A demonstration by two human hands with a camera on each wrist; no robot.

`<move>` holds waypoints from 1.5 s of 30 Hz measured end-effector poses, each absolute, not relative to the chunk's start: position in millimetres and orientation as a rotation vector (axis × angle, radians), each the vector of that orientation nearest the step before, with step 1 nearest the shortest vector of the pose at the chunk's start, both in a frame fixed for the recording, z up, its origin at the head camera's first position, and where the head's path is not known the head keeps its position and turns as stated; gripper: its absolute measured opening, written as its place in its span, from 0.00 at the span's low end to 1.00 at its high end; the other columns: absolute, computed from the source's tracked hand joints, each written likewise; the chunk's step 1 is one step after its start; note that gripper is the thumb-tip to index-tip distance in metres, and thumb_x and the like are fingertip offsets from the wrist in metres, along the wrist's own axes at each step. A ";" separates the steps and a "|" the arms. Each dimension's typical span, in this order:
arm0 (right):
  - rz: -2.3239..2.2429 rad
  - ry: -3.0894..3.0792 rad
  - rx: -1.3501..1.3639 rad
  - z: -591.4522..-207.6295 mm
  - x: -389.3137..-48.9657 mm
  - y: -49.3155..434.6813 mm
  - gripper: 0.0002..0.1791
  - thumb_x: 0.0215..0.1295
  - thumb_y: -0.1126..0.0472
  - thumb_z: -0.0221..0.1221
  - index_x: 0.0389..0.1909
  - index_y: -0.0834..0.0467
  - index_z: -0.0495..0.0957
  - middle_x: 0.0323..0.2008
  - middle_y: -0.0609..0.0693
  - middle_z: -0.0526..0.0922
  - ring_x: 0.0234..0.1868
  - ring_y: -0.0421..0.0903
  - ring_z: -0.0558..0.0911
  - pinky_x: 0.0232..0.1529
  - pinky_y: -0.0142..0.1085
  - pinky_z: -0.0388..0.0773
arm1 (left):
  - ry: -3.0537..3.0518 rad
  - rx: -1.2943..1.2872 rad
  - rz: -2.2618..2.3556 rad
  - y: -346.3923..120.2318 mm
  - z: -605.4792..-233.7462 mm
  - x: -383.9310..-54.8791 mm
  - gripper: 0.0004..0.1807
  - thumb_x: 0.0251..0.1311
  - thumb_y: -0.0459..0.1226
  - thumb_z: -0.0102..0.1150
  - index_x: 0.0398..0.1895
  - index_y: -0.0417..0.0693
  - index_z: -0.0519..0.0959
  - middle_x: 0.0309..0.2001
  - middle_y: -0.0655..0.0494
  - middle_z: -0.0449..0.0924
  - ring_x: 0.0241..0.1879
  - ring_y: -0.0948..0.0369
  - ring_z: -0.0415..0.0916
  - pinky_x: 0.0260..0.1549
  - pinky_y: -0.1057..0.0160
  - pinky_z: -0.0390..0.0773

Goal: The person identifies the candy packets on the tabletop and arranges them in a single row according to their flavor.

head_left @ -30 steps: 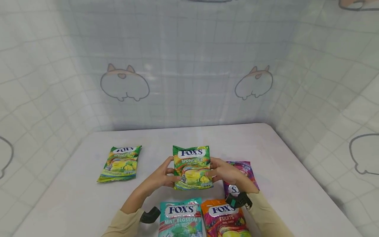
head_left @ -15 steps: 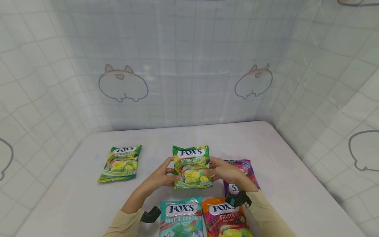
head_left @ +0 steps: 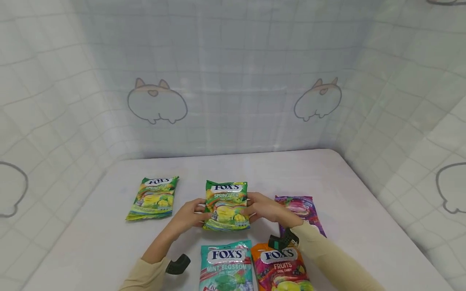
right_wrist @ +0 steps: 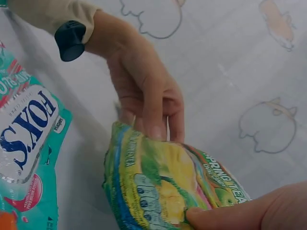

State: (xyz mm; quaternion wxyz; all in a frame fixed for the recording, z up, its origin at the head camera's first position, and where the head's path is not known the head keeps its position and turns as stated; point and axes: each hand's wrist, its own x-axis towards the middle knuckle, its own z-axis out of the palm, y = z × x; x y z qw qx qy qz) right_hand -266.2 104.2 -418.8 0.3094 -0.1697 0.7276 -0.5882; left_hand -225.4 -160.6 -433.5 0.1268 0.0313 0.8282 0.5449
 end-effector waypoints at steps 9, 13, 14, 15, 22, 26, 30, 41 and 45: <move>-1.504 2.008 -0.401 -434.7 -289.2 65.2 0.24 0.65 0.69 0.58 0.60 0.70 0.67 0.42 0.58 0.82 0.40 0.51 0.84 0.40 0.44 0.82 | 2.778 -0.078 1.397 -182.7 -440.4 -232.5 0.24 0.58 0.38 0.66 0.54 0.30 0.77 0.43 0.42 0.82 0.37 0.53 0.80 0.30 0.59 0.80; -1.487 2.060 -0.402 -438.9 -298.7 47.0 0.22 0.64 0.68 0.60 0.58 0.71 0.69 0.41 0.57 0.83 0.39 0.49 0.84 0.39 0.43 0.82 | 2.866 -0.143 1.370 -191.6 -443.2 -235.5 0.22 0.58 0.37 0.66 0.52 0.30 0.78 0.41 0.41 0.82 0.36 0.53 0.79 0.26 0.61 0.78; -1.483 2.072 -0.405 -439.9 -300.8 43.0 0.22 0.64 0.69 0.60 0.57 0.71 0.70 0.40 0.57 0.83 0.38 0.49 0.84 0.38 0.43 0.82 | 2.888 -0.158 1.369 -193.4 -443.8 -236.6 0.22 0.58 0.36 0.66 0.51 0.30 0.79 0.40 0.41 0.82 0.34 0.54 0.78 0.25 0.61 0.77; -1.475 2.089 -0.413 -440.8 -302.7 39.4 0.21 0.63 0.68 0.61 0.56 0.71 0.71 0.40 0.57 0.83 0.37 0.49 0.84 0.37 0.42 0.82 | 2.911 -0.168 1.366 -195.4 -444.8 -238.0 0.21 0.58 0.36 0.66 0.51 0.30 0.79 0.39 0.41 0.82 0.33 0.55 0.78 0.24 0.62 0.76; -1.438 2.232 -0.415 -442.6 -316.7 14.9 0.13 0.62 0.68 0.62 0.46 0.70 0.77 0.32 0.55 0.84 0.27 0.49 0.84 0.28 0.38 0.82 | 3.071 -0.227 1.314 -209.5 -450.8 -250.6 0.18 0.57 0.35 0.67 0.47 0.30 0.81 0.35 0.40 0.83 0.32 0.52 0.78 0.21 0.62 0.73; -1.420 2.283 -0.402 -443.5 -321.9 -1.5 0.10 0.62 0.68 0.63 0.42 0.69 0.77 0.30 0.54 0.83 0.27 0.48 0.84 0.27 0.37 0.82 | 3.126 -0.280 1.273 -218.8 -457.0 -255.1 0.17 0.57 0.34 0.67 0.46 0.30 0.82 0.35 0.39 0.83 0.32 0.51 0.79 0.22 0.60 0.74; -1.375 2.355 -0.383 -444.3 -324.6 -13.1 0.10 0.61 0.67 0.64 0.40 0.69 0.78 0.29 0.54 0.82 0.26 0.47 0.83 0.26 0.36 0.81 | 3.162 -0.299 1.219 -222.3 -459.6 -257.7 0.16 0.57 0.33 0.66 0.45 0.30 0.82 0.35 0.39 0.83 0.33 0.50 0.80 0.25 0.58 0.76; -1.325 2.396 -0.363 -444.5 -326.3 -20.7 0.10 0.60 0.67 0.66 0.39 0.68 0.79 0.26 0.53 0.81 0.23 0.48 0.83 0.23 0.35 0.80 | 3.212 -0.284 0.959 -221.8 -455.4 -260.2 0.14 0.59 0.34 0.63 0.44 0.30 0.82 0.37 0.39 0.84 0.28 0.53 0.78 0.21 0.56 0.75; -1.307 2.400 -0.366 -442.2 -324.6 -20.8 0.10 0.60 0.67 0.66 0.38 0.68 0.78 0.26 0.53 0.81 0.23 0.49 0.84 0.24 0.35 0.80 | 3.201 -0.257 0.861 -219.0 -451.4 -258.6 0.13 0.60 0.32 0.60 0.44 0.30 0.82 0.38 0.37 0.83 0.26 0.54 0.74 0.20 0.57 0.72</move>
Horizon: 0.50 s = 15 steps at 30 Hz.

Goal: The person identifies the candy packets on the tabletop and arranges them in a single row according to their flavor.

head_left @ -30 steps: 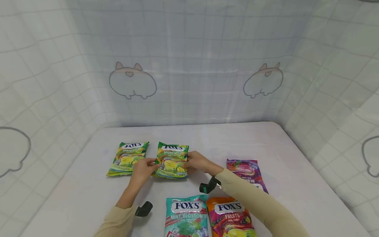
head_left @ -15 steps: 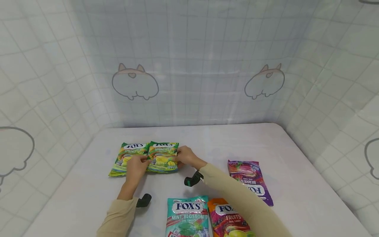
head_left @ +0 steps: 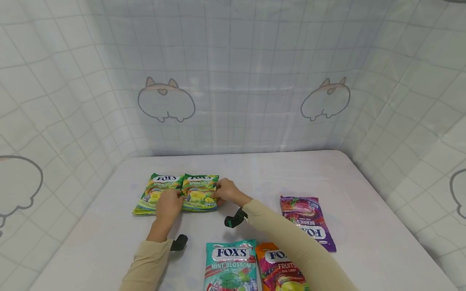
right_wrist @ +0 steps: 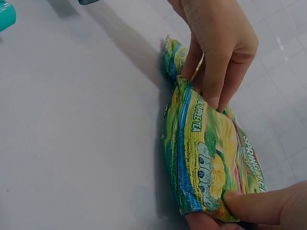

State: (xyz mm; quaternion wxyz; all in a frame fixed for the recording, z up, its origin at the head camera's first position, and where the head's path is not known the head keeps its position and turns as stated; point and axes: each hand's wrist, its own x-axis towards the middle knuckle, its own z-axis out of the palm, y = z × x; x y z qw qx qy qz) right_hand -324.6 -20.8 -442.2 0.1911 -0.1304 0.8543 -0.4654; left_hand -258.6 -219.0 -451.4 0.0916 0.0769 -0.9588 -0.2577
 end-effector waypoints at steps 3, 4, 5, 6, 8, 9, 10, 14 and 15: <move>-1.295 2.395 -0.354 -442.1 -324.7 -20.8 0.11 0.60 0.67 0.65 0.40 0.69 0.78 0.26 0.54 0.81 0.23 0.48 0.84 0.24 0.35 0.81 | -2.855 0.221 -0.761 -217.7 -450.3 -258.7 0.11 0.60 0.31 0.60 0.42 0.30 0.82 0.34 0.40 0.82 0.24 0.54 0.71 0.18 0.59 0.69; -1.289 2.395 -0.350 -442.7 -324.8 -20.9 0.11 0.61 0.67 0.65 0.40 0.69 0.78 0.26 0.54 0.81 0.23 0.48 0.83 0.24 0.35 0.81 | -2.853 0.217 -0.763 -217.7 -450.5 -258.9 0.11 0.60 0.31 0.60 0.41 0.30 0.83 0.31 0.41 0.81 0.23 0.55 0.70 0.18 0.60 0.67; -1.285 2.395 -0.345 -443.3 -325.0 -21.2 0.11 0.61 0.67 0.65 0.41 0.69 0.77 0.26 0.54 0.81 0.23 0.48 0.83 0.25 0.35 0.81 | -2.848 0.210 -0.762 -217.9 -451.0 -259.1 0.10 0.60 0.31 0.60 0.40 0.31 0.83 0.30 0.42 0.81 0.23 0.55 0.69 0.17 0.60 0.66; -1.278 2.399 -0.342 -443.9 -325.3 -21.5 0.12 0.61 0.66 0.65 0.41 0.69 0.77 0.25 0.54 0.81 0.23 0.47 0.83 0.24 0.34 0.80 | -2.845 0.205 -0.763 -218.1 -451.3 -259.4 0.09 0.60 0.30 0.60 0.39 0.31 0.84 0.29 0.43 0.80 0.22 0.55 0.69 0.17 0.60 0.66; -1.271 2.406 -0.338 -444.4 -325.4 -22.1 0.11 0.61 0.66 0.65 0.40 0.68 0.77 0.25 0.54 0.81 0.22 0.47 0.83 0.24 0.34 0.80 | -2.840 0.197 -0.764 -218.6 -451.9 -260.0 0.08 0.59 0.30 0.60 0.37 0.32 0.84 0.26 0.45 0.79 0.22 0.55 0.67 0.17 0.60 0.64; -1.268 2.410 -0.337 -444.5 -325.3 -22.5 0.11 0.61 0.66 0.65 0.39 0.68 0.77 0.25 0.53 0.81 0.22 0.47 0.83 0.24 0.34 0.80 | -2.840 0.199 -0.765 -218.6 -451.9 -260.2 0.08 0.59 0.30 0.60 0.37 0.32 0.84 0.26 0.45 0.79 0.22 0.55 0.67 0.16 0.61 0.64; -1.260 2.418 -0.336 -444.4 -325.2 -23.0 0.10 0.61 0.66 0.65 0.38 0.68 0.77 0.25 0.53 0.81 0.21 0.47 0.83 0.23 0.33 0.80 | -2.841 0.203 -0.768 -218.4 -451.7 -260.1 0.09 0.59 0.30 0.60 0.38 0.32 0.84 0.26 0.45 0.79 0.21 0.55 0.67 0.16 0.61 0.64; -1.225 2.447 -0.323 -443.4 -325.1 -25.7 0.09 0.61 0.66 0.65 0.36 0.67 0.77 0.23 0.53 0.80 0.20 0.46 0.82 0.22 0.32 0.79 | -2.846 0.227 -0.781 -218.2 -449.9 -260.4 0.12 0.59 0.30 0.59 0.43 0.30 0.82 0.29 0.42 0.81 0.21 0.55 0.67 0.16 0.61 0.64; -1.213 2.458 -0.319 -443.0 -325.0 -26.3 0.09 0.61 0.66 0.65 0.36 0.67 0.76 0.23 0.53 0.80 0.19 0.46 0.82 0.21 0.32 0.79 | -2.848 0.235 -0.785 -217.9 -449.1 -260.5 0.13 0.59 0.30 0.59 0.45 0.30 0.81 0.31 0.41 0.81 0.21 0.56 0.68 0.16 0.61 0.64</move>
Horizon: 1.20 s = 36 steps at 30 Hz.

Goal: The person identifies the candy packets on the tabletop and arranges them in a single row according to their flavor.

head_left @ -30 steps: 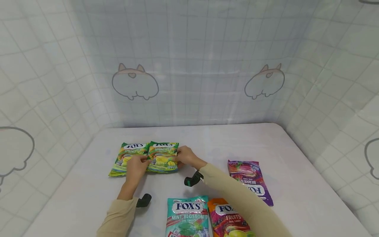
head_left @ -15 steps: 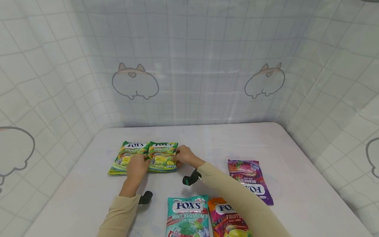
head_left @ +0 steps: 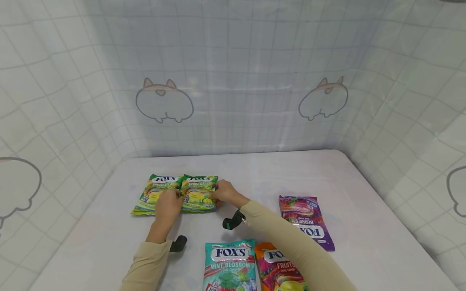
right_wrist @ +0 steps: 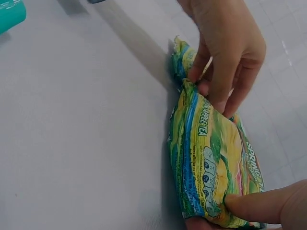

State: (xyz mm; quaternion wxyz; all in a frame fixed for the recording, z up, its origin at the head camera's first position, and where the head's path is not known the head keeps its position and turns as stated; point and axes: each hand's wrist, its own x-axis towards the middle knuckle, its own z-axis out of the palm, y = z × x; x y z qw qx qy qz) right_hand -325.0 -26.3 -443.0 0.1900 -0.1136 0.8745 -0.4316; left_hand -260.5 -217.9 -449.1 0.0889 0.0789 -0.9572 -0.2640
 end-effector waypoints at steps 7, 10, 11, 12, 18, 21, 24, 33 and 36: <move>-1.170 2.538 -0.289 -442.8 -322.3 -27.1 0.19 0.59 0.65 0.67 0.45 0.68 0.70 0.28 0.55 0.77 0.19 0.46 0.81 0.20 0.32 0.79 | -2.861 0.250 -0.793 -216.6 -448.2 -261.3 0.15 0.59 0.31 0.60 0.46 0.29 0.80 0.30 0.44 0.81 0.21 0.56 0.70 0.16 0.61 0.65; -1.182 2.559 -0.288 -442.9 -320.9 -25.8 0.25 0.58 0.64 0.68 0.50 0.68 0.66 0.30 0.56 0.76 0.18 0.47 0.81 0.20 0.33 0.79 | -2.862 0.255 -0.789 -216.4 -448.6 -261.5 0.15 0.59 0.31 0.59 0.46 0.29 0.80 0.29 0.45 0.81 0.21 0.56 0.70 0.15 0.61 0.66; -1.191 2.561 -0.292 -442.8 -320.6 -25.3 0.26 0.57 0.64 0.68 0.51 0.68 0.66 0.31 0.57 0.76 0.18 0.47 0.81 0.20 0.34 0.79 | -2.860 0.252 -0.787 -216.3 -448.4 -261.4 0.15 0.59 0.31 0.59 0.46 0.29 0.80 0.29 0.45 0.81 0.21 0.56 0.70 0.15 0.61 0.66; -1.198 2.563 -0.296 -442.7 -320.4 -24.8 0.26 0.57 0.64 0.68 0.51 0.68 0.66 0.31 0.57 0.76 0.18 0.47 0.80 0.20 0.34 0.79 | -2.859 0.251 -0.788 -216.1 -448.0 -261.3 0.15 0.59 0.31 0.59 0.46 0.29 0.80 0.28 0.45 0.81 0.21 0.56 0.70 0.15 0.61 0.66; -1.166 2.563 -0.324 -440.3 -318.7 -21.9 0.30 0.58 0.63 0.68 0.56 0.69 0.64 0.32 0.56 0.76 0.20 0.48 0.80 0.22 0.34 0.77 | -2.856 0.261 -0.789 -214.1 -444.9 -259.3 0.15 0.59 0.32 0.59 0.47 0.30 0.80 0.26 0.48 0.79 0.21 0.56 0.69 0.15 0.61 0.66; -1.136 2.578 -0.352 -437.6 -316.1 -19.3 0.36 0.56 0.62 0.68 0.61 0.70 0.63 0.37 0.58 0.77 0.25 0.48 0.80 0.27 0.35 0.76 | -2.833 0.249 -0.793 -212.1 -442.0 -257.0 0.15 0.60 0.32 0.58 0.48 0.31 0.80 0.27 0.49 0.77 0.22 0.56 0.68 0.14 0.61 0.65; -1.126 2.598 -0.383 -432.1 -311.8 -13.4 0.39 0.55 0.62 0.69 0.64 0.69 0.62 0.45 0.60 0.77 0.38 0.51 0.79 0.37 0.40 0.77 | -2.783 0.203 -0.818 -207.0 -436.7 -254.4 0.15 0.60 0.33 0.59 0.48 0.31 0.79 0.27 0.49 0.77 0.21 0.57 0.68 0.14 0.62 0.64; -1.147 2.601 -0.460 -419.2 -297.9 27.5 0.34 0.56 0.60 0.68 0.63 0.63 0.68 0.49 0.59 0.77 0.47 0.54 0.77 0.44 0.45 0.76 | -2.708 -0.037 -1.089 -166.8 -416.0 -240.5 0.18 0.63 0.36 0.60 0.54 0.37 0.77 0.36 0.47 0.82 0.26 0.58 0.75 0.22 0.61 0.74; -1.174 2.583 -0.486 -416.6 -291.2 42.6 0.33 0.56 0.60 0.68 0.62 0.64 0.69 0.49 0.58 0.78 0.48 0.54 0.77 0.44 0.45 0.77 | -2.712 -0.122 -1.136 -150.5 -415.7 -234.4 0.17 0.62 0.35 0.62 0.53 0.39 0.78 0.34 0.50 0.81 0.31 0.57 0.77 0.27 0.59 0.76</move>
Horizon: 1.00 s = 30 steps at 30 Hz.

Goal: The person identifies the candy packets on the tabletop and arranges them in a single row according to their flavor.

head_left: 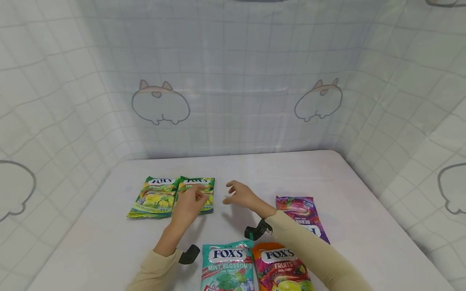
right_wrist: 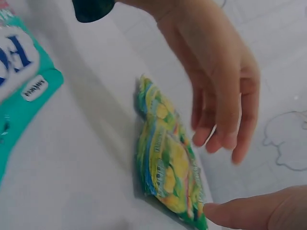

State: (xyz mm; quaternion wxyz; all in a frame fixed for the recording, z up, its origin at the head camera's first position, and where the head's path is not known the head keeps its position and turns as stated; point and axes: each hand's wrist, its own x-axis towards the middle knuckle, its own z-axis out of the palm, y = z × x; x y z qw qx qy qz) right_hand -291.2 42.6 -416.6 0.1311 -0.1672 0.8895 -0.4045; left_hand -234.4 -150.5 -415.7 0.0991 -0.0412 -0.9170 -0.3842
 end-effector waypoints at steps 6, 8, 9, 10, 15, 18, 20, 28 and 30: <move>-1.245 2.569 -0.528 -409.4 -276.1 70.9 0.30 0.58 0.61 0.67 0.61 0.65 0.71 0.47 0.59 0.79 0.47 0.55 0.79 0.43 0.45 0.79 | -2.728 -0.349 -1.355 -115.9 -418.3 -225.7 0.15 0.61 0.36 0.63 0.50 0.41 0.79 0.34 0.54 0.81 0.36 0.56 0.79 0.33 0.57 0.79; -1.256 2.586 -0.548 -406.4 -269.9 79.5 0.30 0.58 0.61 0.68 0.60 0.65 0.71 0.46 0.58 0.79 0.46 0.54 0.79 0.42 0.45 0.79 | -2.748 -0.444 -1.417 -104.9 -419.1 -223.7 0.15 0.62 0.37 0.63 0.50 0.41 0.79 0.36 0.53 0.82 0.37 0.56 0.80 0.33 0.58 0.80; -1.257 2.597 -0.559 -405.8 -266.9 83.8 0.29 0.57 0.61 0.68 0.59 0.65 0.72 0.46 0.58 0.79 0.46 0.54 0.79 0.42 0.45 0.79 | -2.762 -0.494 -1.444 -99.8 -419.3 -222.9 0.15 0.62 0.37 0.62 0.50 0.41 0.79 0.37 0.53 0.82 0.37 0.55 0.80 0.34 0.57 0.80; -1.256 2.608 -0.566 -404.8 -263.3 87.8 0.29 0.58 0.61 0.68 0.59 0.65 0.72 0.46 0.57 0.79 0.46 0.55 0.79 0.42 0.45 0.80 | -2.780 -0.545 -1.464 -94.9 -419.7 -222.3 0.15 0.63 0.38 0.62 0.50 0.41 0.79 0.38 0.52 0.82 0.38 0.55 0.80 0.34 0.57 0.80; -1.235 2.660 -0.593 -408.5 -246.3 109.6 0.26 0.58 0.63 0.67 0.57 0.69 0.73 0.45 0.60 0.80 0.46 0.57 0.79 0.42 0.45 0.80 | -2.870 -0.761 -1.523 -73.6 -422.9 -220.1 0.17 0.64 0.40 0.59 0.51 0.38 0.78 0.40 0.50 0.81 0.40 0.52 0.79 0.37 0.54 0.80; -1.225 2.710 -0.547 -413.4 -235.5 124.4 0.25 0.59 0.63 0.66 0.55 0.69 0.74 0.45 0.60 0.80 0.45 0.57 0.79 0.42 0.46 0.80 | -2.921 -0.852 -1.632 -62.7 -424.0 -220.4 0.18 0.64 0.40 0.59 0.53 0.38 0.78 0.41 0.49 0.81 0.40 0.52 0.79 0.37 0.54 0.80; -1.215 2.751 -0.493 -416.3 -228.2 134.5 0.25 0.58 0.62 0.67 0.55 0.68 0.75 0.45 0.59 0.81 0.45 0.56 0.80 0.42 0.47 0.80 | -2.953 -0.891 -1.747 -56.7 -424.2 -220.9 0.19 0.64 0.40 0.59 0.54 0.37 0.77 0.43 0.49 0.81 0.39 0.52 0.80 0.38 0.54 0.81; -1.242 2.866 -0.289 -416.9 -207.6 172.6 0.24 0.58 0.65 0.67 0.55 0.66 0.75 0.45 0.59 0.81 0.45 0.57 0.80 0.45 0.48 0.80 | -3.011 -0.823 -1.865 -34.5 -426.3 -218.6 0.27 0.63 0.40 0.61 0.62 0.36 0.71 0.50 0.46 0.78 0.44 0.52 0.78 0.41 0.54 0.81; -1.220 2.898 -0.257 -416.3 -203.5 182.1 0.25 0.58 0.65 0.67 0.56 0.66 0.75 0.45 0.59 0.81 0.45 0.57 0.81 0.45 0.49 0.80 | -3.001 -0.803 -1.869 -29.0 -428.2 -218.0 0.28 0.63 0.41 0.62 0.63 0.37 0.69 0.51 0.46 0.77 0.47 0.51 0.78 0.42 0.54 0.81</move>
